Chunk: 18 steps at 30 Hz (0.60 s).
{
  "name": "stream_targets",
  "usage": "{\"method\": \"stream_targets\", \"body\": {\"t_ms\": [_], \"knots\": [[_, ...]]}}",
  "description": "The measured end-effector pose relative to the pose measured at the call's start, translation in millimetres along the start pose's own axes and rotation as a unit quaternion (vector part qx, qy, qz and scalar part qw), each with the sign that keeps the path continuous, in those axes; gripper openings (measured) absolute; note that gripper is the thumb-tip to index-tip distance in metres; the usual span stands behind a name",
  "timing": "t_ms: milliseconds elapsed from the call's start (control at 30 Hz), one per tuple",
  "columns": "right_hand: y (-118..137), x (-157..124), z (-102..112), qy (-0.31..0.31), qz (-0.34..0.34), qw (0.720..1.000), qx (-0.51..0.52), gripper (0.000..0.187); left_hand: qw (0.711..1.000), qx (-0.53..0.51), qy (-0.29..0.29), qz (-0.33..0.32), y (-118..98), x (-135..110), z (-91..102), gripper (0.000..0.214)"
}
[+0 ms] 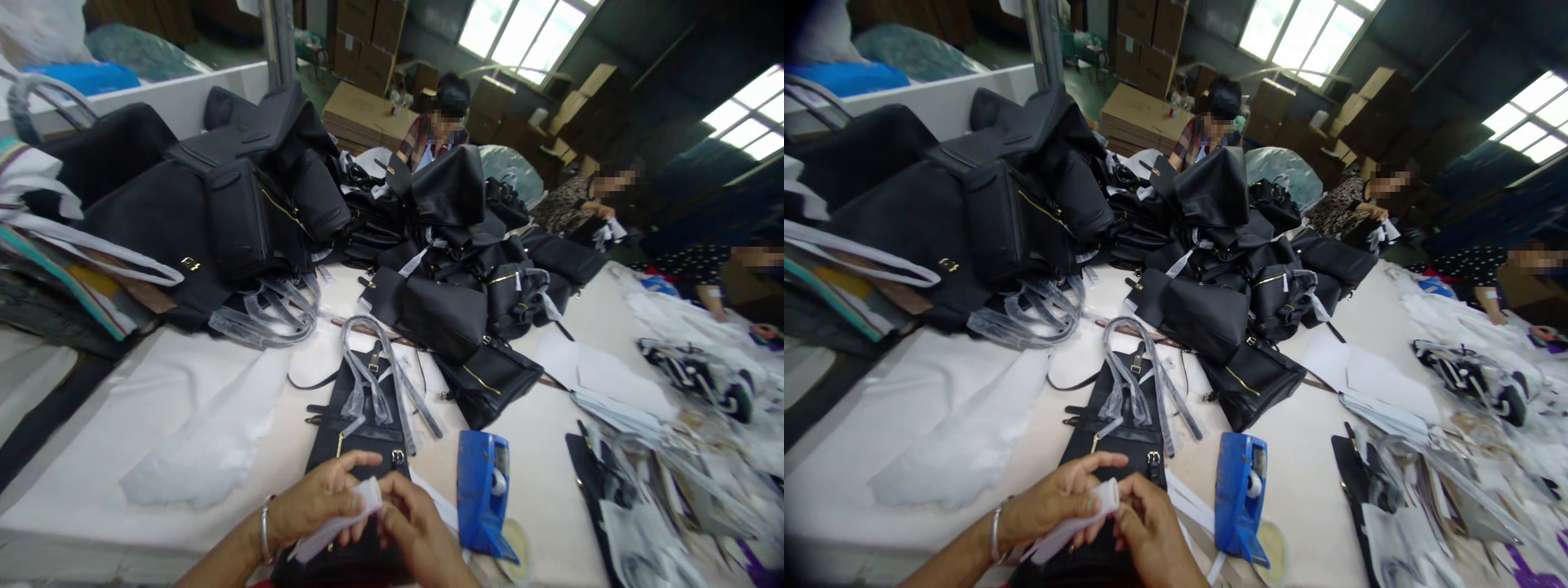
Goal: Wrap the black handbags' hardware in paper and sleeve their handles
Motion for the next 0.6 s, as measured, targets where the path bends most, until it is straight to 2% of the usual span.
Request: {"method": "stream_targets", "body": {"t_ms": [100, 167, 333, 467, 600], "knots": [[-11.8, -4.9, -2.2, 0.001, -0.008, 0.998, 0.067, 0.025, 0.998, 0.047, -0.031, -0.035, -4.6, -0.2, 3.6, 0.069], [-20.6, -6.6, 1.6, -0.031, -0.007, 0.997, 0.077, 0.032, 0.993, 0.091, -0.053, -0.05, -6.8, -1.0, 3.7, 0.065], [-45.4, -8.0, 13.4, -0.153, -0.015, 0.987, 0.043, 0.037, 0.968, 0.217, -0.114, -0.061, -12.9, -4.8, -3.1, 0.053], [-53.7, -13.1, 17.9, -0.235, -0.021, 0.971, -0.025, 0.042, 0.934, 0.312, -0.165, -0.056, -16.9, -8.6, -2.9, 0.051], [-56.5, -17.7, 21.0, -0.247, -0.02, 0.969, -0.015, 0.044, 0.92, 0.339, -0.189, -0.053, -17.9, -10.7, 0.8, 0.052]]}}
Point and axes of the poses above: each hand's wrist, its own x-axis towards the middle knuckle, its own z-axis out of the back of the hand, y = z × x, the point moved 10 cm from there along x, towards the middle knuckle, and after that the axes turned 9 degrees about y, right-handed, at the moved point
